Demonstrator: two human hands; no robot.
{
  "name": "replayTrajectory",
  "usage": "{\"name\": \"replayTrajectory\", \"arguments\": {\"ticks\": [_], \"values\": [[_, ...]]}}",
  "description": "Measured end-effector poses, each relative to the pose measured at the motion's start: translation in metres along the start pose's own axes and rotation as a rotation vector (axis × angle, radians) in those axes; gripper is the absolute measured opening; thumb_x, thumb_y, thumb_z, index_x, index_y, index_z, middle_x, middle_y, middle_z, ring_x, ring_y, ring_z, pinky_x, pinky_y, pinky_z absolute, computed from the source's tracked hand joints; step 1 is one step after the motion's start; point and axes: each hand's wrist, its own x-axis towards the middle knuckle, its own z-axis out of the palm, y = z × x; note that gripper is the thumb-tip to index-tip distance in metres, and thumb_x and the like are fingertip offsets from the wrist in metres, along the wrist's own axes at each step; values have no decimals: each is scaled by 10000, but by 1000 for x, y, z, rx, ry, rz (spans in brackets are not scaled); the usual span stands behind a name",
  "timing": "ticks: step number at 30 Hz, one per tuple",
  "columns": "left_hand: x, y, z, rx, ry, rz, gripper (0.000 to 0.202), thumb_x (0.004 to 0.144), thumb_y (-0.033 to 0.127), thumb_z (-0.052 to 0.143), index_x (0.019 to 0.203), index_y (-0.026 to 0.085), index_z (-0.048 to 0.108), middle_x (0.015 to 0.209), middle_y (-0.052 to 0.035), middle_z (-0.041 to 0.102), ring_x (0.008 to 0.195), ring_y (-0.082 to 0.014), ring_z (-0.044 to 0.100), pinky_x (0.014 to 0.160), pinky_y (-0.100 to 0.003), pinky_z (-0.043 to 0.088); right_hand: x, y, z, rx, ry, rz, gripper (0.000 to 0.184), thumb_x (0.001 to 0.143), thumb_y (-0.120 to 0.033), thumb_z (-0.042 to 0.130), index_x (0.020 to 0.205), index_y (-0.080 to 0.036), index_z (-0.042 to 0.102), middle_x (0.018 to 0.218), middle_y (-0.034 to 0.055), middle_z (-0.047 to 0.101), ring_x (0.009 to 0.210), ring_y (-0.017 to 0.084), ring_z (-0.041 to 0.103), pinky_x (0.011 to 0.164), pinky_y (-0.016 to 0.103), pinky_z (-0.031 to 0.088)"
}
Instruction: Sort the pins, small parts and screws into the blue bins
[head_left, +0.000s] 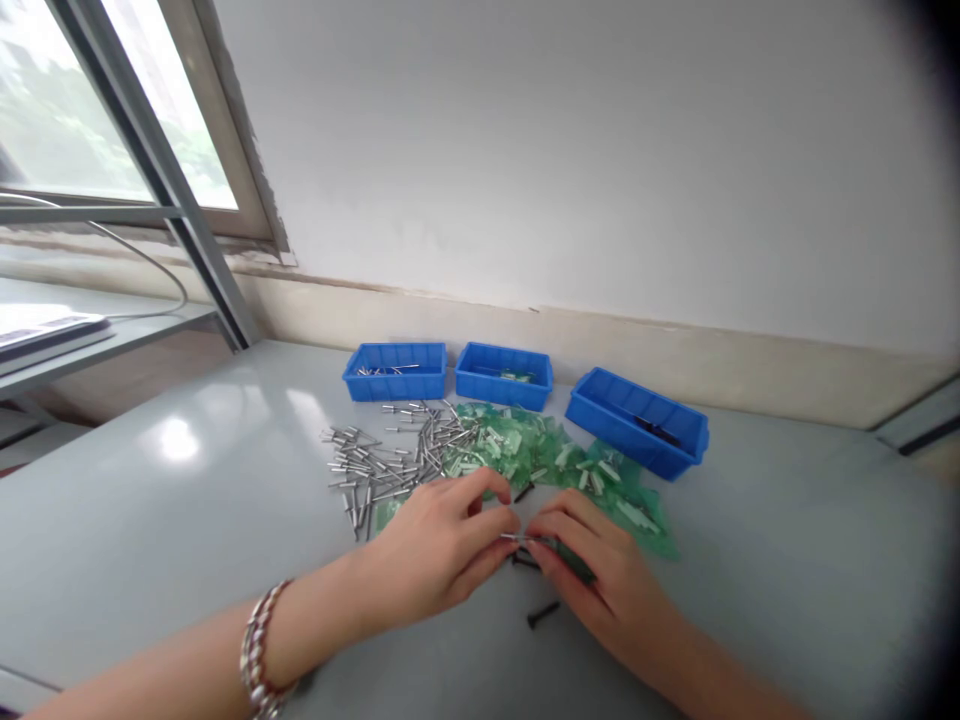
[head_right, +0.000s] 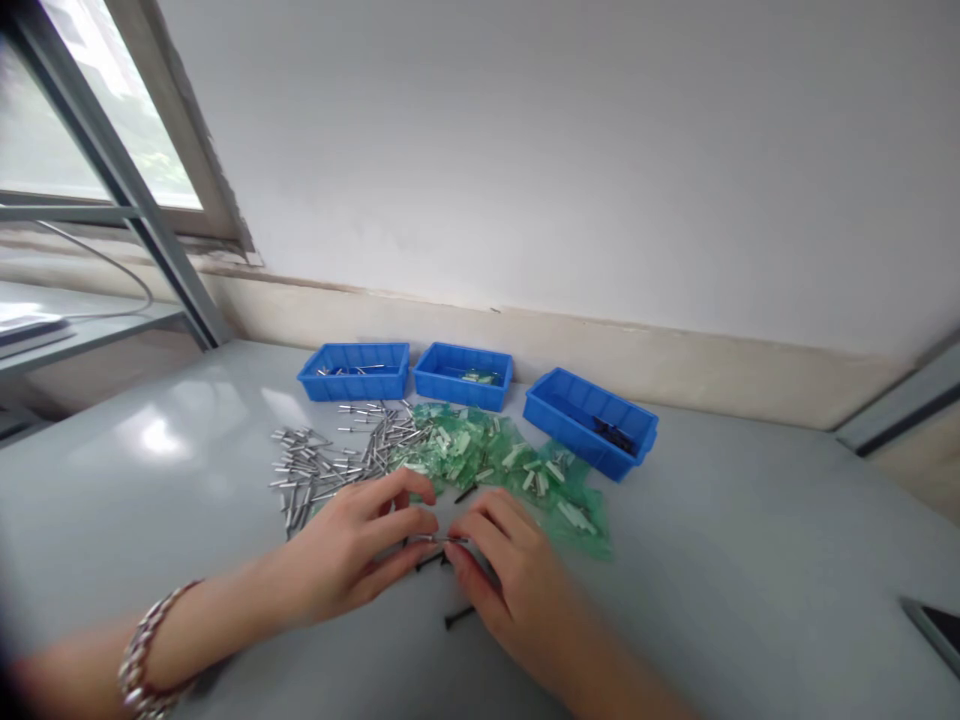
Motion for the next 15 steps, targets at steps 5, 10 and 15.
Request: {"name": "replayTrajectory", "arguments": {"ticks": [5,10,15], "values": [[0,1,0,-10,-9,-12,116,871,237,413,927,185,501,998,-57,503,682,-115,502,598,-271,455,0,1,0,5,14,-22,139,894,-172,383,887,-204,518,841,31,485,804,148,495,717,292,426],[1,1,0,-8,-39,-53,176,871,298,417,990,193,491,1017,-67,499,764,-151,533,633,-306,484,1,2,0,-22,45,-44,141,889,-169,394,894,-200,532,842,25,488,794,131,503,705,269,438],[1,1,1,-22,-54,-65,173,875,296,401,966,192,505,1025,-66,496,726,-138,528,632,-311,483,1,2,1,-52,55,-49,151,887,-184,394,888,-202,544,832,22,497,775,127,514,691,259,446]]}}
